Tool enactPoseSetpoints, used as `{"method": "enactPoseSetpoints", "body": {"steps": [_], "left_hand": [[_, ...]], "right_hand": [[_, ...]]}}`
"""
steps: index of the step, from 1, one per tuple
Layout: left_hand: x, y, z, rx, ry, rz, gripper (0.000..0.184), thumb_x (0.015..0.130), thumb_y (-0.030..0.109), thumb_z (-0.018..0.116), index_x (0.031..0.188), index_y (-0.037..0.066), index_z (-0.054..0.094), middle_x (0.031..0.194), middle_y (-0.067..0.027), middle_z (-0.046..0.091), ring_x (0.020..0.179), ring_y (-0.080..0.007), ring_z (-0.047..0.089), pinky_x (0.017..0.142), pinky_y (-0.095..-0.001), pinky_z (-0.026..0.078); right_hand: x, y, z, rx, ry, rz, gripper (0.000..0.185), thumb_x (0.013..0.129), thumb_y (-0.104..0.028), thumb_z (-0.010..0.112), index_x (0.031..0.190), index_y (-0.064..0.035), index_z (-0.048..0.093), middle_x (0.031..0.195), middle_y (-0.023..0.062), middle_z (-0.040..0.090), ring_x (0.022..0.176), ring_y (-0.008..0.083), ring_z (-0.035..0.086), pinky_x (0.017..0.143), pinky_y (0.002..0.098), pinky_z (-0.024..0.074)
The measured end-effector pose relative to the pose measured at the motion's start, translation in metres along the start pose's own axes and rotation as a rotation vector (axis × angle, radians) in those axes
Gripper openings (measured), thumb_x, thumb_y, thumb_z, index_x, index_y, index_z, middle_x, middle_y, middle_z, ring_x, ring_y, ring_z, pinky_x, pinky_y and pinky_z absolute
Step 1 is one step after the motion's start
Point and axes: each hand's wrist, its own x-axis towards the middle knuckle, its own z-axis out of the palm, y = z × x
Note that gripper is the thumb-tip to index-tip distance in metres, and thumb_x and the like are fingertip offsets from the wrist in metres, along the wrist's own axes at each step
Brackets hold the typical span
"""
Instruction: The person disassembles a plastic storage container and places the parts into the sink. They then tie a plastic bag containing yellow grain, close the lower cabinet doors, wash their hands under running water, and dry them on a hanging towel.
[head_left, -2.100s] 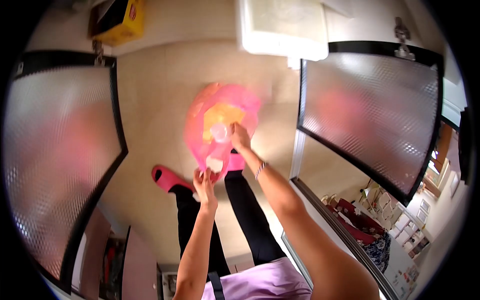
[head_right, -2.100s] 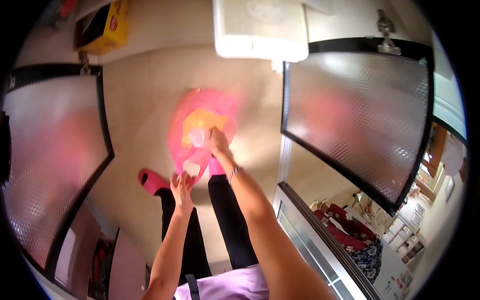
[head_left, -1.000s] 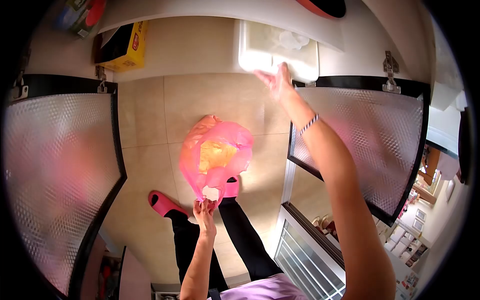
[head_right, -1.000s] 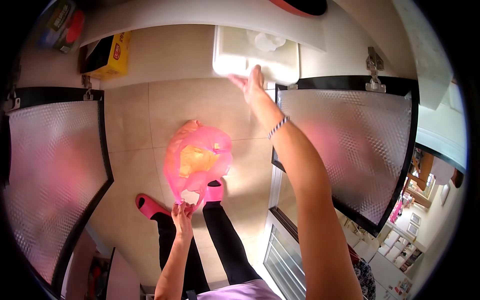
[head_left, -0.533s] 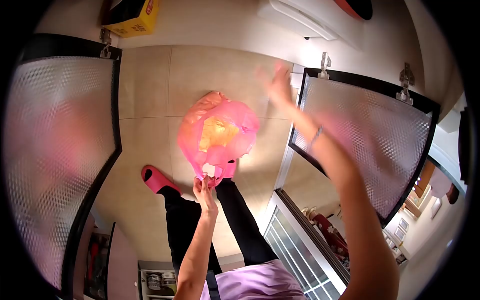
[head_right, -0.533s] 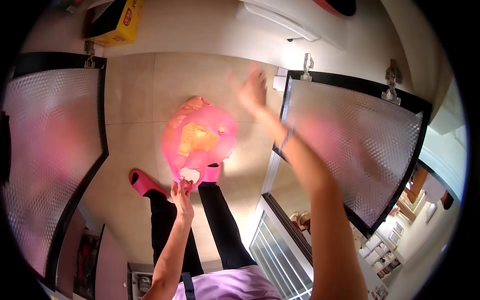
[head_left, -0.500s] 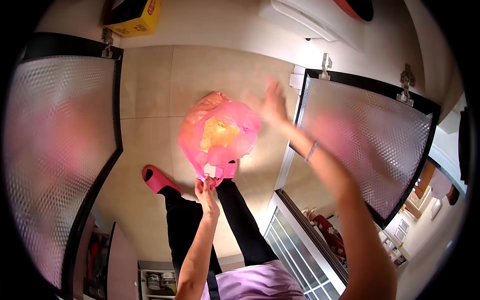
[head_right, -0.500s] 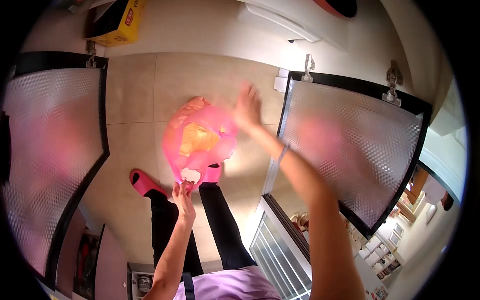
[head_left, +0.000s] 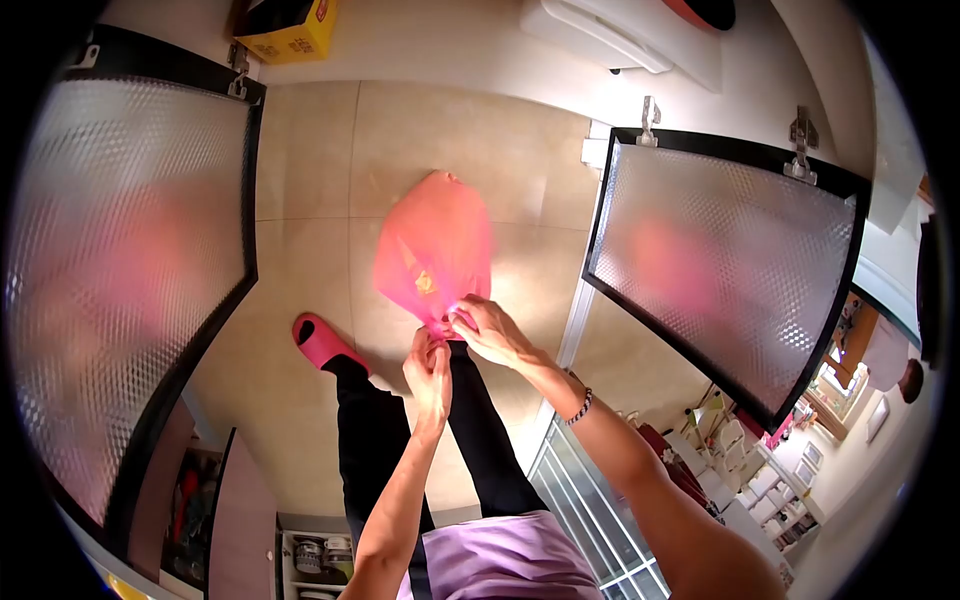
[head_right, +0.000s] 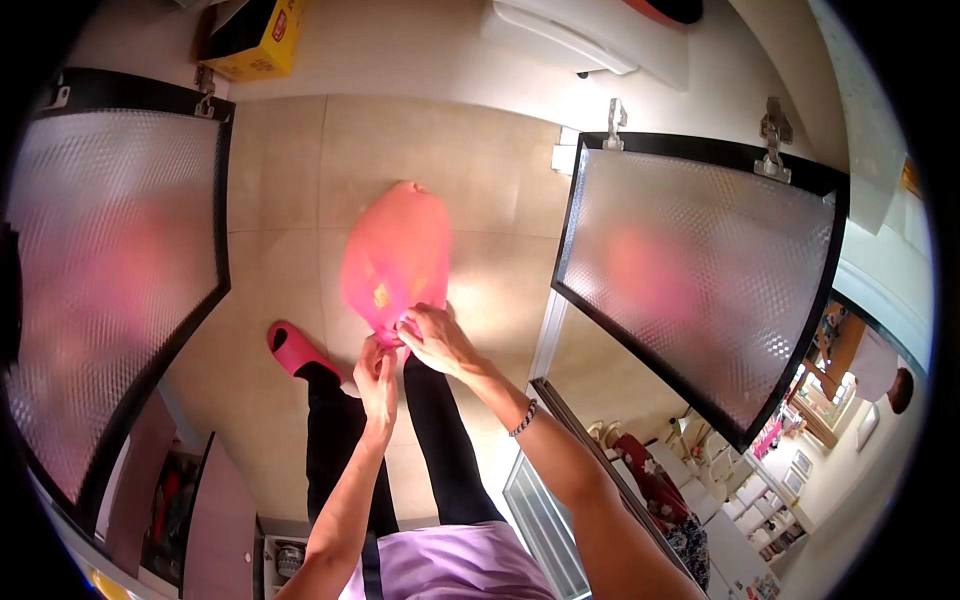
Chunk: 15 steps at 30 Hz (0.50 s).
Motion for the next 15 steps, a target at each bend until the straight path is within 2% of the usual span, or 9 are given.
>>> {"method": "enactPoseSetpoints", "body": {"steps": [1, 2, 3, 4, 6, 9, 11, 14, 15], "left_hand": [[-0.002, 0.011, 0.0, 0.167, 0.001, 0.01, 0.021, 0.083, 0.012, 0.048, 0.096, -0.003, 0.056, 0.071, -0.0079, 0.056, 0.067, -0.0119, 0.048, 0.063, -0.0266, 0.041], [-0.002, 0.003, 0.003, 0.186, -0.022, 0.096, 0.022, 0.083, 0.013, 0.048, 0.096, -0.003, 0.057, 0.067, -0.008, 0.053, 0.063, -0.012, 0.044, 0.059, -0.0275, 0.039], [-0.002, 0.004, 0.005, 0.205, -0.044, 0.18, 0.023, 0.082, 0.013, 0.048, 0.096, -0.003, 0.057, 0.064, -0.008, 0.05, 0.06, -0.0121, 0.039, 0.056, -0.0284, 0.038], [-0.006, 0.01, 0.004, 0.284, -0.081, 0.061, 0.032, 0.077, 0.009, 0.047, 0.105, -0.001, 0.059, 0.09, -0.0214, 0.066, 0.086, -0.0374, 0.064, 0.078, -0.0387, 0.049], [-0.013, 0.008, 0.008, 0.3, -0.096, 0.212, 0.033, 0.075, 0.008, 0.049, 0.105, -0.001, 0.059, 0.088, -0.0225, 0.064, 0.079, -0.0384, 0.063, 0.072, -0.0416, 0.049], [-0.033, 0.024, 0.008, 0.398, -0.222, 0.269, 0.038, 0.072, 0.005, 0.051, 0.109, -0.003, 0.055, 0.079, -0.025, 0.059, 0.066, -0.0409, 0.057, 0.065, -0.0459, 0.048], [-0.051, 0.037, 0.003, 0.419, -0.323, 0.253, 0.036, 0.071, 0.002, 0.051, 0.106, -0.002, 0.058, 0.087, -0.0257, 0.062, 0.079, -0.0414, 0.06, 0.076, -0.0425, 0.048], [-0.065, 0.058, -0.025, 0.481, -0.298, 0.784, 0.037, 0.068, 0.001, 0.058, 0.105, 0.005, 0.061, 0.089, -0.0167, 0.066, 0.081, -0.031, 0.065, 0.084, -0.0416, 0.05], [-0.066, 0.049, -0.047, 0.57, -0.349, 0.923, 0.05, 0.069, 0.012, 0.067, 0.117, 0.005, 0.055, 0.106, -0.0148, 0.063, 0.102, -0.0293, 0.06, 0.1, -0.0482, 0.038]], "right_hand": [[-0.004, 0.001, 0.009, 0.023, 0.038, -0.042, 0.028, 0.088, -0.026, 0.056, 0.085, 0.0018, 0.058, 0.076, 0.0169, 0.061, 0.068, 0.0326, 0.06, 0.068, 0.0418, 0.048], [-0.007, 0.005, 0.015, -0.029, -0.079, 0.079, 0.028, 0.091, -0.027, 0.054, 0.092, 0.001, 0.06, 0.087, 0.016, 0.061, 0.079, 0.0244, 0.059, 0.071, 0.036, 0.0468], [-0.009, 0.0, 0.015, -0.025, -0.081, 0.08, 0.028, 0.091, -0.027, 0.054, 0.092, 0.001, 0.06, 0.087, 0.016, 0.061, 0.079, 0.0244, 0.059, 0.071, 0.036, 0.0468], [-0.01, -0.007, 0.014, 0.158, -0.105, 0.251, 0.029, 0.092, -0.027, 0.055, 0.094, 0.0009, 0.06, 0.086, 0.0122, 0.061, 0.078, 0.0205, 0.058, 0.07, 0.0343, 0.0465], [-0.017, -0.009, 0.02, 0.516, -0.005, 0.402, 0.03, 0.091, -0.029, 0.059, 0.097, 0.0, 0.062, 0.082, 0.0029, 0.061, 0.079, 0.0117, 0.054, 0.068, 0.0296, 0.0452], [-0.04, -0.005, 0.017, 0.606, 0.113, 0.471, 0.022, 0.089, -0.023, 0.061, 0.095, -0.0021, 0.064, 0.086, 0.0054, 0.064, 0.084, 0.0117, 0.057, 0.079, 0.0259, 0.0439], [-0.057, -0.061, -0.01, 0.795, 0.211, 0.558, 0.019, 0.091, -0.018, 0.056, 0.091, -0.0001, 0.064, 0.084, 0.0068, 0.064, 0.081, 0.0135, 0.057, 0.081, 0.0283, 0.0424], [-0.081, -0.079, -0.025, 0.737, 0.176, 0.361, 0.017, 0.092, -0.013, 0.052, 0.084, 0.0009, 0.059, 0.074, 0.006, 0.059, 0.071, 0.0122, 0.054, 0.073, 0.0272, 0.0434], [-0.086, -0.095, -0.033, 0.693, 0.181, 0.344, 0.017, 0.092, -0.011, 0.051, 0.081, 0.001, 0.057, 0.071, 0.0054, 0.056, 0.067, 0.0115, 0.052, 0.068, 0.0261, 0.0433]]}}
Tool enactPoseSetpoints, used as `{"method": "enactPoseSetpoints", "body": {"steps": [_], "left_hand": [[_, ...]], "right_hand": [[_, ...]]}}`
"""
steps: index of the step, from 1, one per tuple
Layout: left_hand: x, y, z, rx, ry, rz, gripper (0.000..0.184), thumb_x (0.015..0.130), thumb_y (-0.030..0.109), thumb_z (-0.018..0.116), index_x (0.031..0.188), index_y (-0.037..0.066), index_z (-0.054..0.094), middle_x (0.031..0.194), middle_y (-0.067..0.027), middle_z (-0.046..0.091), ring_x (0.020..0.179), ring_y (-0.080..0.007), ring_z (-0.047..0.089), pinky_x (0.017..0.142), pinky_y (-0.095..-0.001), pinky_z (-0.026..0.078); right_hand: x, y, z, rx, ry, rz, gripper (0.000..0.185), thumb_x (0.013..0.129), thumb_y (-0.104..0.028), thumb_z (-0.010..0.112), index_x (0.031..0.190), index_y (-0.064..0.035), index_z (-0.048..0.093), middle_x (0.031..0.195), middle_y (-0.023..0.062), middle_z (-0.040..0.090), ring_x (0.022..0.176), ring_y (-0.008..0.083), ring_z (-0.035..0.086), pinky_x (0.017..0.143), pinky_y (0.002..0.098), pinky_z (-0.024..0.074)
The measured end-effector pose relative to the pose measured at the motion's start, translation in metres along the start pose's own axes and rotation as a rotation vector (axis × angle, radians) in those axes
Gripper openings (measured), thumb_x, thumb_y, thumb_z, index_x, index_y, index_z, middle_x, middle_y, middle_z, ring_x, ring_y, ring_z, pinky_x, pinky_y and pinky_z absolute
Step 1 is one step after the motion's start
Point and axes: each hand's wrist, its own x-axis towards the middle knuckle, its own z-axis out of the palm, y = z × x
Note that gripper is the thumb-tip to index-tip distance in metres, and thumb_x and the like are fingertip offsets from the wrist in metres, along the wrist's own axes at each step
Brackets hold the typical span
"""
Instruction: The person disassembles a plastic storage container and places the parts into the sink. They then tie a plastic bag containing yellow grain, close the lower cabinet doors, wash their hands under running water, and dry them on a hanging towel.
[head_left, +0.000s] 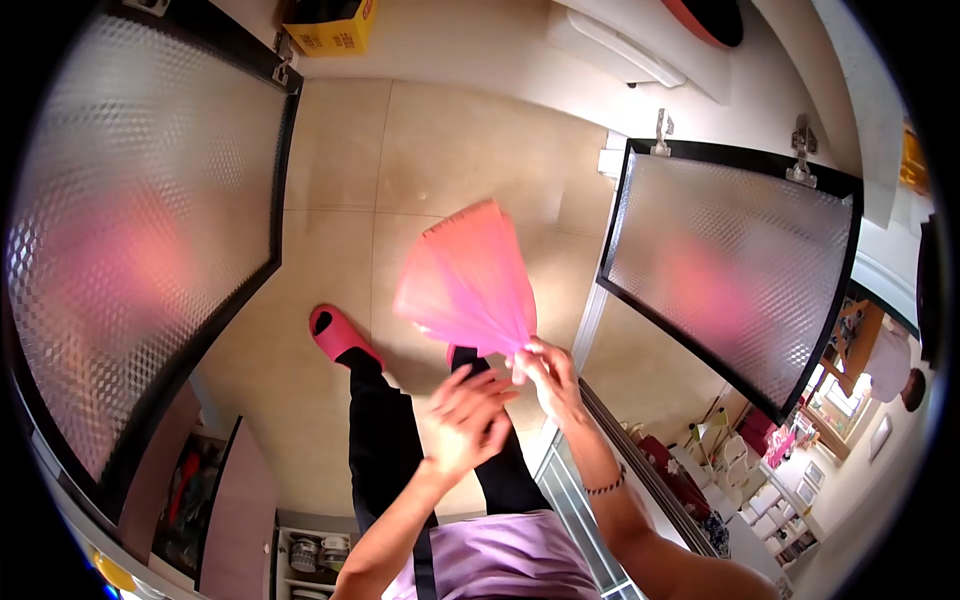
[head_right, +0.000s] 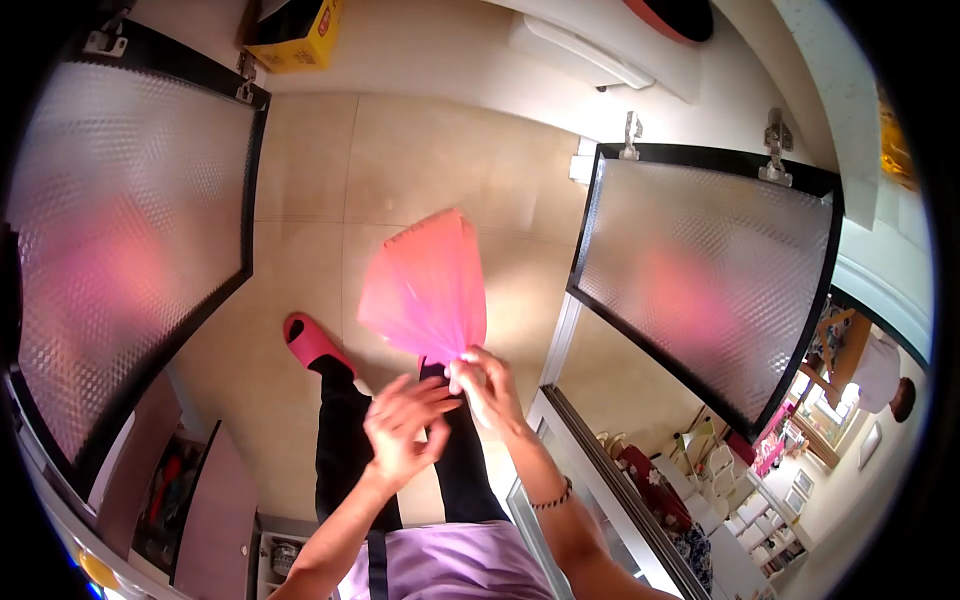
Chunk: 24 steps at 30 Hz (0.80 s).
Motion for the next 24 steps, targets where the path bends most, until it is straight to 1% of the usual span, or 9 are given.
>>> {"method": "enactPoseSetpoints", "body": {"steps": [2, 5, 7, 12, 14, 17, 20, 21, 24], "left_hand": [[-0.013, -0.019, -0.008, 0.225, 0.086, -0.186, 0.08, 0.065, 0.026, 0.076, 0.131, 0.0, 0.041, 0.134, -0.0229, 0.044, 0.128, -0.0377, 0.039, 0.11, -0.0539, 0.021], [-0.005, -0.066, -0.007, 0.532, -0.147, -0.339, 0.118, 0.058, 0.041, 0.079, 0.141, -0.009, 0.012, 0.139, -0.0318, 0.027, 0.128, -0.0436, 0.029, 0.102, -0.055, 0.026], [-0.004, -0.099, 0.016, 0.556, -0.123, -0.251, 0.115, 0.061, 0.042, 0.077, 0.141, -0.009, 0.012, 0.138, -0.0302, 0.029, 0.125, -0.043, 0.032, 0.098, -0.0555, 0.028], [0.06, -0.09, 0.013, 0.443, -0.146, -0.348, 0.095, 0.073, 0.032, 0.064, 0.141, -0.01, 0.013, 0.119, -0.0235, 0.047, 0.109, -0.0396, 0.045, 0.09, -0.0483, 0.037], [0.084, -0.095, 0.007, 0.493, 0.026, -0.089, 0.086, 0.076, 0.024, 0.06, 0.142, -0.008, 0.014, 0.106, -0.023, 0.051, 0.095, -0.0389, 0.052, 0.08, -0.0435, 0.044], [0.114, -0.086, -0.003, 0.359, 0.0, -0.051, 0.079, 0.079, 0.014, 0.056, 0.145, 0.002, 0.015, 0.099, -0.0202, 0.053, 0.077, -0.0356, 0.059, 0.064, -0.0411, 0.05], [0.134, -0.077, 0.001, 0.427, 0.03, -0.104, 0.082, 0.079, 0.014, 0.056, 0.148, 0.011, 0.011, 0.096, -0.0187, 0.052, 0.075, -0.0357, 0.059, 0.066, -0.0409, 0.05], [0.139, -0.067, 0.002, 0.152, 0.121, -0.232, 0.067, 0.078, 0.012, 0.057, 0.141, 0.013, 0.034, 0.094, -0.0172, 0.058, 0.077, -0.0365, 0.06, 0.068, -0.0426, 0.049], [0.152, -0.038, -0.012, 0.062, 0.199, -0.251, 0.062, 0.076, 0.011, 0.056, 0.135, 0.012, 0.037, 0.093, -0.0178, 0.059, 0.077, -0.0369, 0.06, 0.068, -0.0428, 0.049]], "right_hand": [[-0.017, -0.035, 0.011, -0.059, -0.049, -0.004, 0.015, 0.088, -0.002, 0.051, 0.073, 0.0004, 0.052, 0.066, 0.0035, 0.052, 0.061, 0.0101, 0.049, 0.059, 0.0238, 0.0403], [-0.028, -0.079, 0.019, -0.452, -0.257, -0.439, 0.012, 0.078, -0.001, 0.058, 0.069, 0.0004, 0.051, 0.063, 0.0085, 0.049, 0.055, 0.0197, 0.048, 0.059, 0.0305, 0.0402], [-0.034, -0.107, 0.027, -0.503, -0.284, -0.562, 0.012, 0.07, -0.002, 0.061, 0.064, -0.0003, 0.051, 0.06, 0.0103, 0.046, 0.055, 0.0285, 0.046, 0.061, 0.036, 0.041], [-0.028, -0.146, 0.036, -0.65, -0.269, -0.691, 0.02, 0.065, -0.004, 0.063, 0.059, -0.0064, 0.044, 0.056, 0.0059, 0.043, 0.055, 0.024, 0.048, 0.059, 0.0348, 0.04], [-0.021, -0.156, 0.039, -0.597, -0.288, -0.736, 0.02, 0.064, -0.005, 0.064, 0.059, -0.0064, 0.044, 0.056, 0.0064, 0.044, 0.055, 0.0238, 0.049, 0.059, 0.0348, 0.0401], [-0.025, -0.156, 0.04, -0.601, -0.307, -0.734, 0.022, 0.066, -0.004, 0.063, 0.06, -0.0064, 0.042, 0.057, 0.0065, 0.044, 0.054, 0.0233, 0.049, 0.056, 0.0345, 0.0412], [-0.04, -0.171, 0.035, -0.63, -0.285, -0.701, 0.022, 0.068, -0.004, 0.063, 0.062, -0.0058, 0.042, 0.058, 0.0065, 0.044, 0.055, 0.0235, 0.051, 0.053, 0.0348, 0.0432], [-0.046, -0.178, 0.032, -0.638, -0.295, -0.703, 0.023, 0.069, -0.005, 0.064, 0.062, -0.0058, 0.042, 0.059, 0.0067, 0.045, 0.057, 0.0238, 0.053, 0.053, 0.0351, 0.0441], [-0.069, -0.207, 0.032, -0.645, -0.325, -0.79, 0.017, 0.071, -0.01, 0.064, 0.066, -0.0069, 0.048, 0.059, 0.0049, 0.046, 0.057, 0.0211, 0.052, 0.055, 0.0335, 0.0449]]}}
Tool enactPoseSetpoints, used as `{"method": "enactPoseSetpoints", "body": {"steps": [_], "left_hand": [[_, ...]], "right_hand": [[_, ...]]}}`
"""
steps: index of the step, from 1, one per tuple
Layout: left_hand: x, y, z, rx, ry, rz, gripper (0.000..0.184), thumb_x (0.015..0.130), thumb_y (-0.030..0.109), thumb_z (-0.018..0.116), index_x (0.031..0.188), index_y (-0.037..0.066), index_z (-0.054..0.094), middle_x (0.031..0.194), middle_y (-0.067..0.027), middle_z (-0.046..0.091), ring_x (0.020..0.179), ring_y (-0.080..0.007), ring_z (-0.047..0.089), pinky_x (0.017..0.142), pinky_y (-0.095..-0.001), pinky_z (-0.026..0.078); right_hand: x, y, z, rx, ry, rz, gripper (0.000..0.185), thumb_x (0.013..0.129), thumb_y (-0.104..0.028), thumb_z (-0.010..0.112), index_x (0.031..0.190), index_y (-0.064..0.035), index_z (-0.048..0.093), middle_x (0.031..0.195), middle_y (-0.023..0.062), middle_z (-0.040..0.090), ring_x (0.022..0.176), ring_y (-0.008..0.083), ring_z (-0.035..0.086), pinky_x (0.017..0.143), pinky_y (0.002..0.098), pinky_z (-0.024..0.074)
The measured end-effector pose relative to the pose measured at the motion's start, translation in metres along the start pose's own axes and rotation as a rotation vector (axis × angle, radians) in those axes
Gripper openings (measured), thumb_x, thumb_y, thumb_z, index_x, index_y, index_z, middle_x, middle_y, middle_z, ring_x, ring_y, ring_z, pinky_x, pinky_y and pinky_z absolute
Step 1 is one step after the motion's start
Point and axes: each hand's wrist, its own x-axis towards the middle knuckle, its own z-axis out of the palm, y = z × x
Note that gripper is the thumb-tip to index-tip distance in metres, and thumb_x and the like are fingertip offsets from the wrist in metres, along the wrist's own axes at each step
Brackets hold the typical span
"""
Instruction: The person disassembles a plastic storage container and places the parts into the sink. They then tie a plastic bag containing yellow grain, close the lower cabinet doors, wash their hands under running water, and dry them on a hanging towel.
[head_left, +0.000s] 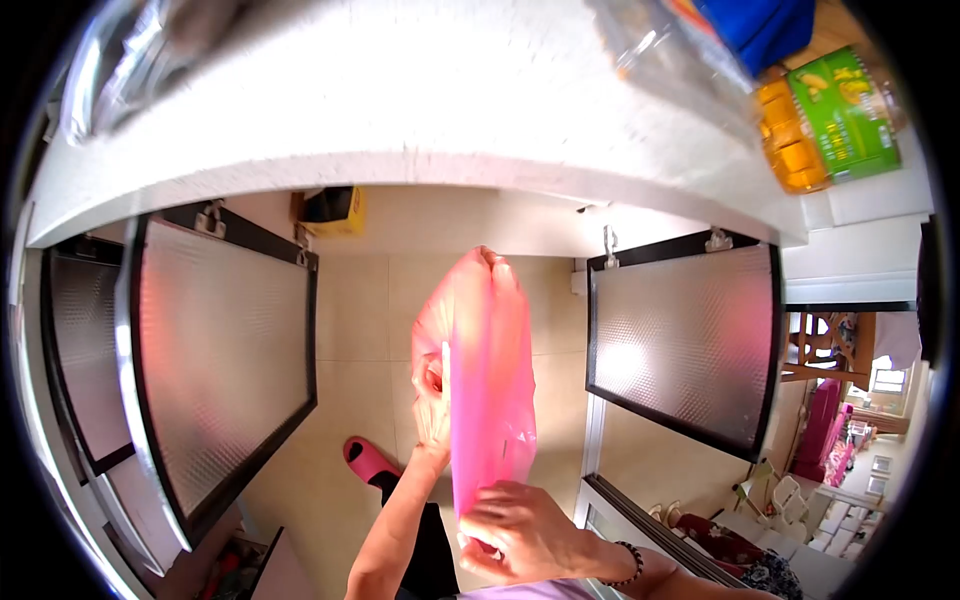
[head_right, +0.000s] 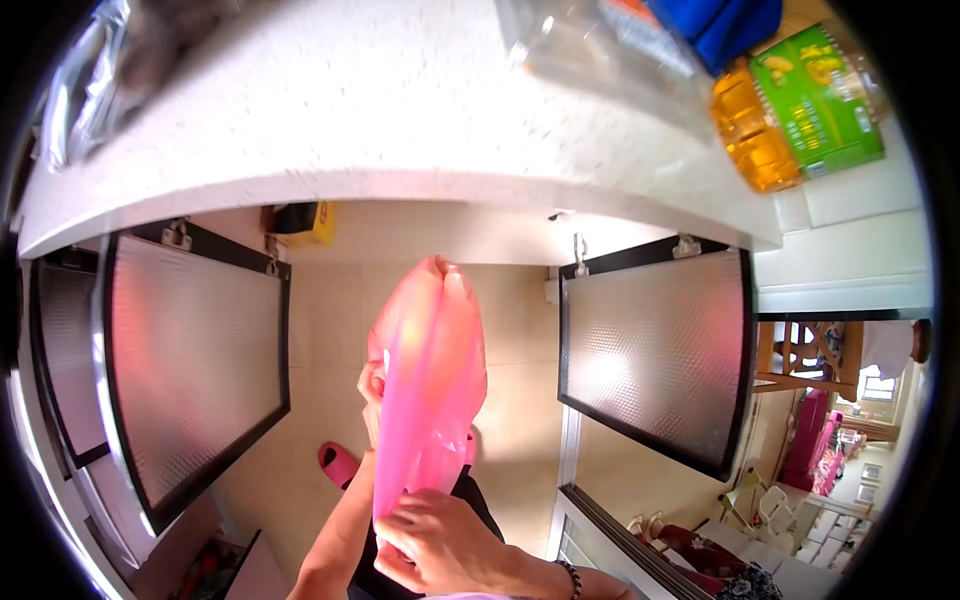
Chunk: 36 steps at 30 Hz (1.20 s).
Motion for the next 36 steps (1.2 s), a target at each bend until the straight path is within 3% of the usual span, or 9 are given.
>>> {"method": "enactPoseSetpoints", "body": {"steps": [5, 11, 16, 17, 22, 23, 26, 30, 36], "left_hand": [[0.001, 0.06, -0.057, -0.015, 0.007, 0.061, 0.054, 0.073, 0.008, 0.056, 0.125, 0.01, 0.043, 0.091, -0.0187, 0.059, 0.078, -0.0376, 0.06, 0.069, -0.0433, 0.049], [-0.04, 0.16, -0.15, -0.113, 0.007, 0.132, 0.044, 0.07, 0.005, 0.056, 0.113, 0.008, 0.049, 0.089, -0.0198, 0.06, 0.079, -0.0383, 0.06, 0.069, -0.0439, 0.048], [-0.054, 0.252, -0.223, -0.205, 0.018, 0.283, 0.036, 0.068, 0.003, 0.056, 0.104, 0.006, 0.055, 0.087, -0.0207, 0.061, 0.08, -0.039, 0.06, 0.07, -0.0443, 0.048], [-0.055, 0.271, -0.237, -0.214, 0.02, 0.326, 0.035, 0.067, 0.002, 0.056, 0.102, 0.005, 0.056, 0.086, -0.0209, 0.061, 0.08, -0.0391, 0.06, 0.07, -0.0444, 0.048], [-0.061, 0.349, -0.304, -0.234, 0.041, 0.528, 0.028, 0.065, 0.0, 0.055, 0.092, 0.004, 0.061, 0.084, -0.0218, 0.062, 0.081, -0.0397, 0.06, 0.071, -0.0449, 0.048], [-0.054, 0.362, -0.315, -0.227, 0.052, 0.561, 0.027, 0.064, 0.0, 0.055, 0.09, 0.003, 0.062, 0.084, -0.022, 0.062, 0.081, -0.0399, 0.06, 0.071, -0.045, 0.047], [-0.014, 0.378, -0.335, -0.045, 0.086, 0.598, 0.025, 0.063, -0.001, 0.055, 0.087, 0.001, 0.064, 0.084, -0.0236, 0.062, 0.081, -0.0418, 0.059, 0.07, -0.0454, 0.047], [0.046, 0.405, -0.348, -0.162, 0.136, 0.564, 0.011, 0.073, 0.003, 0.056, 0.079, -0.004, 0.06, 0.072, -0.0259, 0.059, 0.074, -0.0438, 0.059, 0.062, -0.0443, 0.045], [0.164, 0.398, -0.334, -0.137, 0.237, 0.645, 0.014, 0.076, 0.011, 0.058, 0.08, -0.002, 0.061, 0.068, -0.0221, 0.059, 0.069, -0.0394, 0.062, 0.058, -0.0406, 0.044]], "right_hand": [[0.006, -0.092, -0.031, 0.031, -0.179, -0.157, 0.014, 0.065, -0.014, 0.062, 0.064, -0.0052, 0.051, 0.065, 0.0095, 0.053, 0.068, 0.0267, 0.056, 0.067, 0.0365, 0.0478], [0.005, -0.215, -0.059, 0.109, -0.133, -0.318, 0.013, 0.069, -0.011, 0.061, 0.065, -0.0048, 0.05, 0.064, 0.0104, 0.051, 0.067, 0.0274, 0.056, 0.061, 0.0385, 0.0468], [0.002, -0.308, -0.08, 0.173, 0.007, -0.258, 0.013, 0.074, -0.008, 0.062, 0.069, -0.0028, 0.051, 0.063, 0.0097, 0.052, 0.061, 0.0264, 0.056, 0.058, 0.0347, 0.0445], [0.004, -0.319, -0.087, 0.107, 0.067, -0.373, 0.008, 0.078, -0.008, 0.059, 0.074, -0.002, 0.055, 0.067, 0.0114, 0.056, 0.063, 0.027, 0.058, 0.059, 0.0341, 0.0445], [-0.004, -0.396, -0.121, 0.069, 0.337, -0.332, 0.019, 0.085, -0.013, 0.055, 0.071, -0.0009, 0.052, 0.063, 0.0093, 0.058, 0.061, 0.0173, 0.06, 0.053, 0.0294, 0.0441], [-0.001, -0.4, -0.129, -0.046, 0.426, -0.303, 0.024, 0.087, -0.015, 0.054, 0.067, -0.0013, 0.051, 0.061, 0.0085, 0.057, 0.06, 0.0136, 0.06, 0.052, 0.0287, 0.0432], [0.013, -0.421, -0.162, 0.447, 0.409, -0.192, 0.03, 0.092, -0.023, 0.052, 0.07, -0.003, 0.053, 0.061, -0.0004, 0.054, 0.061, 0.0068, 0.051, 0.057, 0.0232, 0.0398], [0.059, -0.417, -0.219, 0.305, 0.288, -0.495, 0.029, 0.095, -0.02, 0.047, 0.081, 0.0012, 0.06, 0.077, 0.0046, 0.062, 0.076, 0.0095, 0.057, 0.072, 0.0235, 0.0441], [0.125, -0.376, -0.29, 0.383, 0.072, -0.445, 0.029, 0.097, -0.02, 0.045, 0.097, 0.0025, 0.063, 0.093, 0.0064, 0.065, 0.092, 0.0126, 0.059, 0.087, 0.0256, 0.0433]]}}
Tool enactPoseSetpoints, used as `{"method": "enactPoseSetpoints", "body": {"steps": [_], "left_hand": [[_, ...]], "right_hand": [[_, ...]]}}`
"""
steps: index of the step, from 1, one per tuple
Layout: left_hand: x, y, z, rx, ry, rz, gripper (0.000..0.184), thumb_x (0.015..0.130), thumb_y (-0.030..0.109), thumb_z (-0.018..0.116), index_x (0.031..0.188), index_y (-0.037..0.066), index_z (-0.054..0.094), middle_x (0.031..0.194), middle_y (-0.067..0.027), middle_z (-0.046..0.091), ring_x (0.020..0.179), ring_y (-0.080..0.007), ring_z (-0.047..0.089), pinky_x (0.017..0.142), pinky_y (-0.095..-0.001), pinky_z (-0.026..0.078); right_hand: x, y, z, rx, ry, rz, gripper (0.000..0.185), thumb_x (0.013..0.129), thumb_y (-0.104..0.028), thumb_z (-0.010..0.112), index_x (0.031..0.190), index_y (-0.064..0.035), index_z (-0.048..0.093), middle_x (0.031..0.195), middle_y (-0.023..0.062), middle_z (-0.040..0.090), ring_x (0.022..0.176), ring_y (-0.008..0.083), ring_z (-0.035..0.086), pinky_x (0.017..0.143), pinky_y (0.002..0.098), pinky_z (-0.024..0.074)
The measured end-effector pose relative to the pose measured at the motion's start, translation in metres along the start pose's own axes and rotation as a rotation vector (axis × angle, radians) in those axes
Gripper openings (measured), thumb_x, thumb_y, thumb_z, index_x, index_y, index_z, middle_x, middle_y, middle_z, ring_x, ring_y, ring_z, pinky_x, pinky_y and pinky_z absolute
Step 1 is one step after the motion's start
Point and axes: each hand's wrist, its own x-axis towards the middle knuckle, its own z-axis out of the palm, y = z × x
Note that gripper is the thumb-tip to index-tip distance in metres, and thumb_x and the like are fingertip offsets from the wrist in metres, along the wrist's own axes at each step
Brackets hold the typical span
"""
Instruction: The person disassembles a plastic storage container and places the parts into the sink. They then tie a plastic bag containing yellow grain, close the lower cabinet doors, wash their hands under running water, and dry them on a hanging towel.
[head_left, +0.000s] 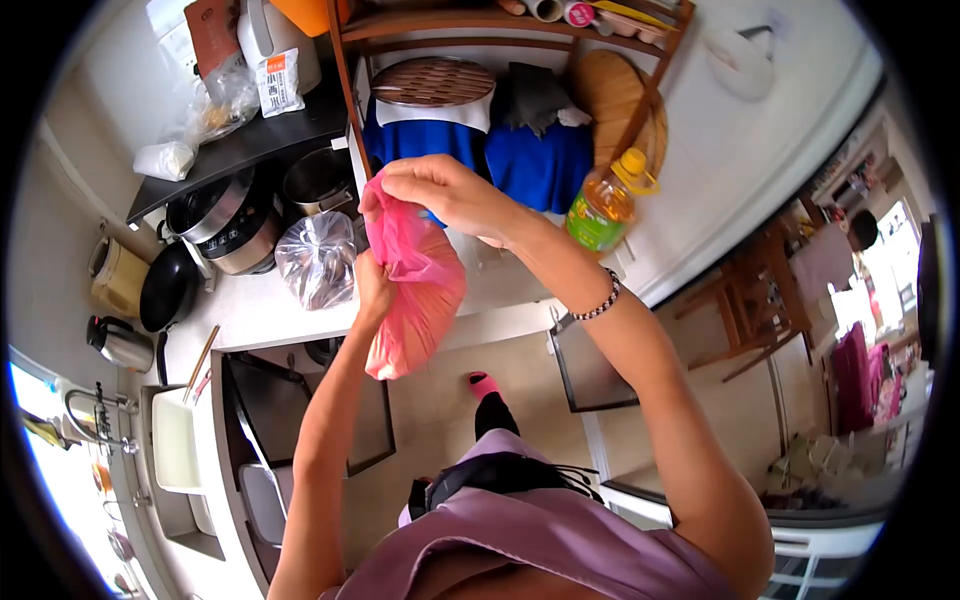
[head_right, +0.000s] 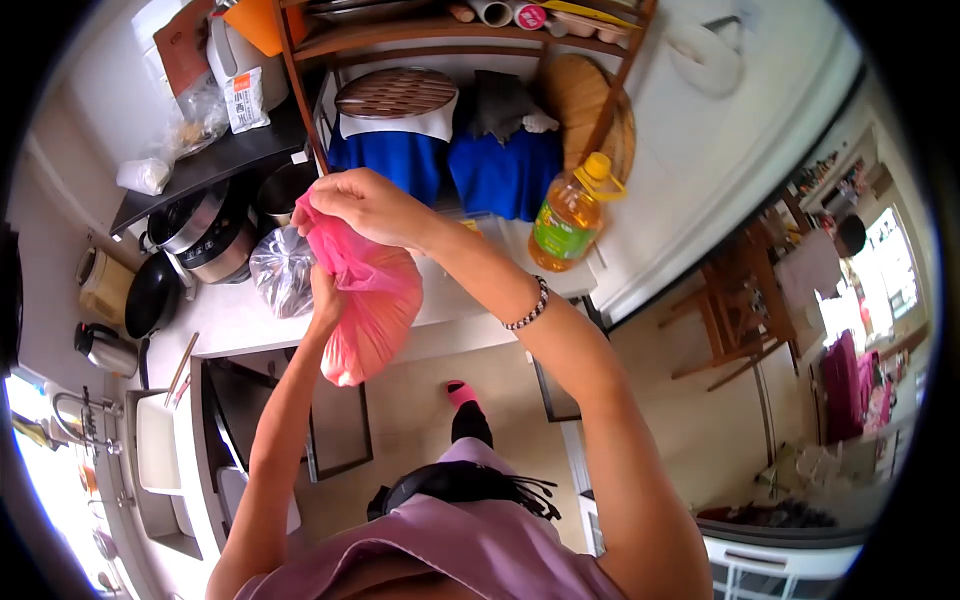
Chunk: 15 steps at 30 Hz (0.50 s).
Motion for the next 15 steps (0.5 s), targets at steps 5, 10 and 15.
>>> {"method": "enactPoseSetpoints", "body": {"steps": [5, 10, 15], "left_hand": [[0.046, -0.056, 0.038, -0.074, 0.01, -0.027, 0.026, 0.082, 0.023, 0.058, 0.09, -0.001, 0.06, 0.077, -0.0156, 0.064, 0.077, -0.0308, 0.065, 0.066, -0.0378, 0.046], [0.041, -0.1, 0.064, -0.218, 0.055, -0.178, 0.026, 0.085, 0.016, 0.053, 0.101, -0.003, 0.057, 0.088, -0.0107, 0.064, 0.085, -0.0207, 0.061, 0.075, -0.0321, 0.046], [0.046, -0.09, 0.052, 0.026, -0.115, -0.255, 0.026, 0.081, 0.012, 0.06, 0.102, -0.004, 0.057, 0.1, -0.0161, 0.058, 0.09, -0.0308, 0.06, 0.076, -0.0379, 0.047]], "right_hand": [[0.052, 0.071, -0.073, 0.093, -0.161, 0.057, 0.028, 0.097, -0.02, 0.047, 0.105, 0.0026, 0.062, 0.099, 0.0058, 0.065, 0.096, 0.0119, 0.059, 0.089, 0.0258, 0.0439], [0.081, 0.132, -0.118, 0.083, -0.286, 0.085, 0.027, 0.096, -0.02, 0.052, 0.104, 0.0018, 0.064, 0.098, 0.0055, 0.066, 0.093, 0.0113, 0.059, 0.087, 0.0252, 0.0446], [0.094, 0.174, -0.137, 0.173, -0.138, 0.225, 0.028, 0.093, -0.022, 0.057, 0.104, 0.0017, 0.065, 0.092, 0.0031, 0.067, 0.084, 0.0074, 0.06, 0.077, 0.0216, 0.0466]]}}
